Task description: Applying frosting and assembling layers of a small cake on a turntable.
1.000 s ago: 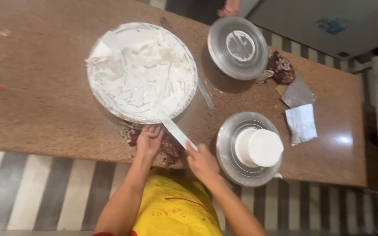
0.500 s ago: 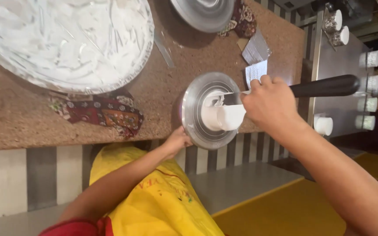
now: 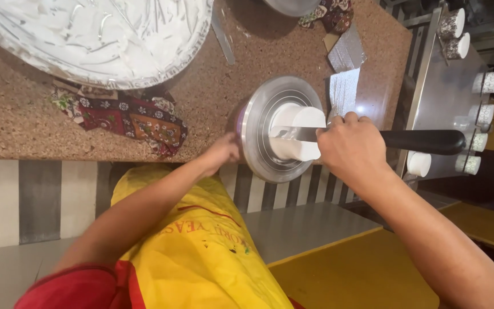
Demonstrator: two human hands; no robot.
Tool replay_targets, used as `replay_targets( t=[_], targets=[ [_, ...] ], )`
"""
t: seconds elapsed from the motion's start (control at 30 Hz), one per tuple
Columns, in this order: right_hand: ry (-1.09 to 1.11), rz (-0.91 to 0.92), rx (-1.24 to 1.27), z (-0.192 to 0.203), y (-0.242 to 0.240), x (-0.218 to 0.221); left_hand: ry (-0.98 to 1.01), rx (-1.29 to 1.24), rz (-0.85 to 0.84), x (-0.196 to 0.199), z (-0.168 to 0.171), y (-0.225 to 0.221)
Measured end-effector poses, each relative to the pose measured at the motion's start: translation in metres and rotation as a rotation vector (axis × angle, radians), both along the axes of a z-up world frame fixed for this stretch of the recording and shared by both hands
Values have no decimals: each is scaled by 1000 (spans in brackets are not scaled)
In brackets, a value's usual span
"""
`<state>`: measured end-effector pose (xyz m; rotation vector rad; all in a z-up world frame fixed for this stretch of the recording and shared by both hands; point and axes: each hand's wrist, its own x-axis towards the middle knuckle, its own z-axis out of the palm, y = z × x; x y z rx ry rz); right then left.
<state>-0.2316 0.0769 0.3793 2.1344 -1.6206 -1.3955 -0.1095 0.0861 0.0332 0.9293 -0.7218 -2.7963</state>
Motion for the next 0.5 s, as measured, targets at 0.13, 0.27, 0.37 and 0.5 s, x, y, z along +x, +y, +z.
replay_targets(
  t=[0.13,0.27,0.37,0.5],
  targets=[
    [-15,-9,-7,0,5,-1,45,-76,-206,-5,6,5],
    [23,-75,27,0,11,-1,10,-205,27,-3,2,-10],
    [13,-91,17,0,13,-1,24,-153,-28,-1,-6,-1],
    [-29,-92,-18,0,16,-2,21,-243,-117,2,31,-21]
  ],
)
